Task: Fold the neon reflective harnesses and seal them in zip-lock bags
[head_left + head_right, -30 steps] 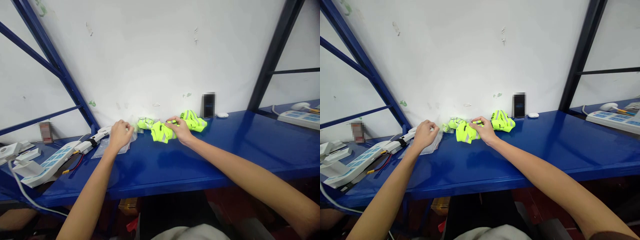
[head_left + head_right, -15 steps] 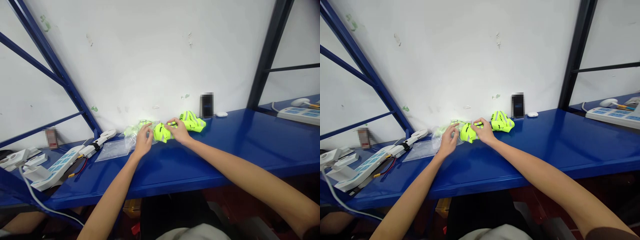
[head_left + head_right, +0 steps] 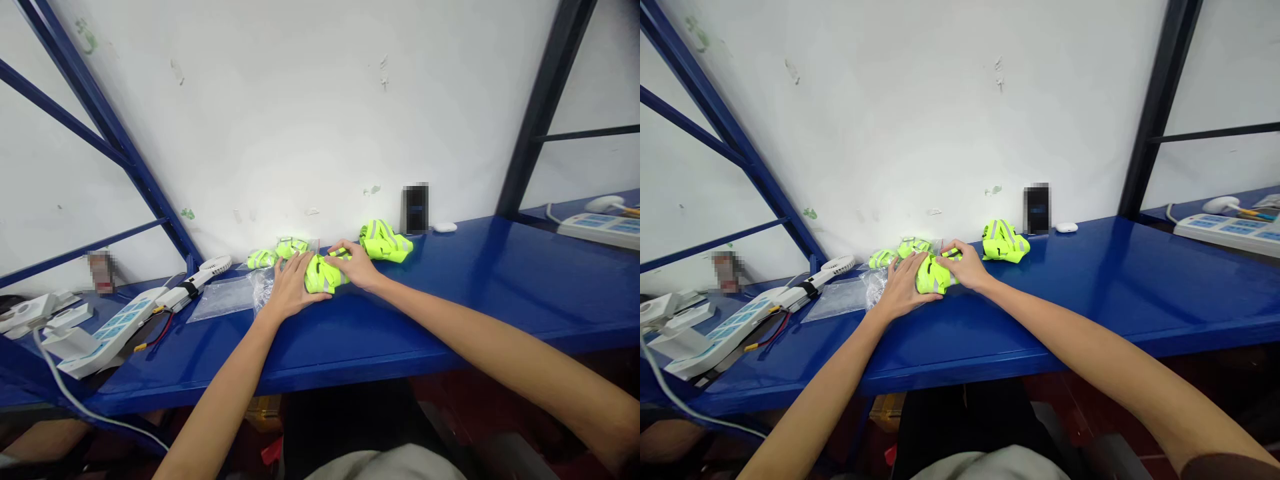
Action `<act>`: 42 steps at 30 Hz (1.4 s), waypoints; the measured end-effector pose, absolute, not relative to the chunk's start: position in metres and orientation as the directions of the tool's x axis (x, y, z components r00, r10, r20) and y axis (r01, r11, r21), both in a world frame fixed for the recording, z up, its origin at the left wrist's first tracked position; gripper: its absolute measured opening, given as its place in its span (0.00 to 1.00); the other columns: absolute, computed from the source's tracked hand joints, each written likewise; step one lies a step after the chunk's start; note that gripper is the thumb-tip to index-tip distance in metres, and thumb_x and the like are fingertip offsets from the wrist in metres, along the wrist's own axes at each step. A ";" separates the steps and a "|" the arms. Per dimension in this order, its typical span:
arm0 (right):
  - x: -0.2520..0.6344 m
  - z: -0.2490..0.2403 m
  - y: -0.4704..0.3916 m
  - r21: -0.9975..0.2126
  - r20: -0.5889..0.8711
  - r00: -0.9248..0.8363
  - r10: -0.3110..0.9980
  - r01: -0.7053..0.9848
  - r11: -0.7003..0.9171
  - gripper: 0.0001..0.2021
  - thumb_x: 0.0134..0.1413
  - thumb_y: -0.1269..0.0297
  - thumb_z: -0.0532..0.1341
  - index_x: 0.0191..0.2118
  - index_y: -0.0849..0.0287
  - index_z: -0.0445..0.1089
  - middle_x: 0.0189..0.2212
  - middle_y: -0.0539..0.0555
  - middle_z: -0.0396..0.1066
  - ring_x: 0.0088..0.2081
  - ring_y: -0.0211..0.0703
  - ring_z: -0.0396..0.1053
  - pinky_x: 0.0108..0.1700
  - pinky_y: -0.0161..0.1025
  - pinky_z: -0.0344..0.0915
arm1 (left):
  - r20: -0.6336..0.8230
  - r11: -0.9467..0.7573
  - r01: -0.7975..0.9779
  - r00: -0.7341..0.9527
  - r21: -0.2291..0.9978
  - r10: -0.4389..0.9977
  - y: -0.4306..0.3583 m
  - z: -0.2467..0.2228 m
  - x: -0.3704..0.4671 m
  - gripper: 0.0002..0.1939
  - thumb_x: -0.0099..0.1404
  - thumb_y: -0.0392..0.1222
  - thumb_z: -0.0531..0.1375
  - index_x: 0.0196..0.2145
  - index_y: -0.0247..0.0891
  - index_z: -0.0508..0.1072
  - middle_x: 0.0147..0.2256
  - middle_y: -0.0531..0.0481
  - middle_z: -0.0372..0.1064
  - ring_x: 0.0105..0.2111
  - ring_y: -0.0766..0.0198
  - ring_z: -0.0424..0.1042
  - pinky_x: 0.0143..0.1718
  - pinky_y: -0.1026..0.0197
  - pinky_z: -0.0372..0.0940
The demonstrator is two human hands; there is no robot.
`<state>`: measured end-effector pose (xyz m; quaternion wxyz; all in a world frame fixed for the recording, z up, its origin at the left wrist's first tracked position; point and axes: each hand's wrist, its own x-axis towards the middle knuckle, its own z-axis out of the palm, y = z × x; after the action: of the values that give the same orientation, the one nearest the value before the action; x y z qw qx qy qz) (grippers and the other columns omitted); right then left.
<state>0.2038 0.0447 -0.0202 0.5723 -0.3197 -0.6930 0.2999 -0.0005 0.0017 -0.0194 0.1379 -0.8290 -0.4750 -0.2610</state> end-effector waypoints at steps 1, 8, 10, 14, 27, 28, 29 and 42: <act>0.203 -0.020 0.044 -0.779 0.604 -0.146 0.784 0.102 0.619 0.12 0.47 0.57 0.67 0.35 0.58 0.72 0.35 0.52 0.74 0.39 0.45 0.71 0.44 0.41 0.64 | 0.556 -0.505 0.863 0.414 0.011 0.721 0.000 -0.019 0.001 0.52 0.51 0.70 0.63 0.65 0.42 0.54 0.63 0.36 0.59 0.65 0.42 0.55 0.66 0.36 0.36; 0.194 -0.020 0.031 -0.772 0.588 -0.129 0.799 0.206 0.601 0.10 0.50 0.58 0.64 0.35 0.58 0.70 0.34 0.51 0.73 0.38 0.46 0.70 0.44 0.41 0.63 | 0.584 -0.524 0.851 0.408 0.036 0.702 -0.011 -0.019 0.025 0.45 0.56 0.68 0.61 0.63 0.40 0.57 0.58 0.38 0.66 0.59 0.48 0.64 0.65 0.42 0.44; 0.191 -0.021 0.028 -0.769 0.576 -0.170 0.799 0.218 0.601 0.10 0.51 0.58 0.64 0.37 0.57 0.69 0.37 0.51 0.73 0.41 0.46 0.70 0.46 0.42 0.62 | 0.563 -0.545 0.834 0.409 0.089 0.718 -0.012 -0.020 0.028 0.47 0.56 0.67 0.62 0.65 0.40 0.54 0.58 0.38 0.65 0.59 0.47 0.64 0.63 0.43 0.50; 0.188 -0.025 0.027 -0.830 0.520 -0.181 0.835 0.123 0.544 0.13 0.58 0.51 0.57 0.41 0.55 0.64 0.39 0.50 0.71 0.42 0.44 0.68 0.48 0.41 0.62 | 0.538 -0.587 0.797 0.436 0.141 0.721 -0.011 -0.019 0.031 0.49 0.58 0.63 0.63 0.68 0.40 0.48 0.59 0.37 0.62 0.59 0.45 0.63 0.59 0.45 0.58; 0.190 -0.040 0.038 -0.783 0.554 -0.091 0.828 0.281 0.555 0.12 0.62 0.52 0.51 0.34 0.54 0.56 0.33 0.51 0.63 0.39 0.44 0.64 0.46 0.43 0.61 | 0.440 -0.337 0.935 0.259 0.108 0.860 -0.010 -0.016 0.044 0.52 0.54 0.66 0.62 0.67 0.34 0.50 0.57 0.30 0.65 0.56 0.39 0.67 0.55 0.45 0.59; 0.191 -0.040 0.039 -0.771 0.566 -0.090 0.819 0.295 0.565 0.11 0.60 0.53 0.53 0.33 0.55 0.57 0.31 0.50 0.63 0.36 0.44 0.65 0.43 0.42 0.61 | 0.409 -0.297 0.948 0.229 0.112 0.884 -0.008 -0.015 0.042 0.51 0.53 0.68 0.61 0.65 0.33 0.54 0.54 0.31 0.69 0.53 0.39 0.70 0.53 0.46 0.61; 0.191 -0.040 0.039 -0.768 0.569 -0.083 0.818 0.302 0.565 0.10 0.59 0.55 0.55 0.33 0.55 0.57 0.30 0.49 0.64 0.34 0.43 0.65 0.40 0.41 0.61 | 0.376 -0.277 0.954 0.217 0.112 0.901 -0.007 -0.015 0.040 0.49 0.52 0.70 0.61 0.62 0.33 0.59 0.50 0.33 0.72 0.50 0.39 0.72 0.50 0.47 0.62; 0.203 -0.023 0.035 -0.677 0.652 -0.150 0.743 0.326 0.660 0.21 0.64 0.52 0.52 0.25 0.59 0.67 0.25 0.51 0.70 0.29 0.40 0.65 0.34 0.37 0.57 | 0.484 -0.452 0.889 0.365 0.073 0.796 -0.006 -0.015 0.039 0.43 0.50 0.71 0.63 0.54 0.36 0.66 0.49 0.39 0.72 0.50 0.45 0.71 0.53 0.47 0.62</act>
<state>0.2033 0.0352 -0.0230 0.5405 -0.3647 -0.7333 0.1928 0.0386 -0.0058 -0.0147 0.1007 -0.8198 -0.5137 -0.2321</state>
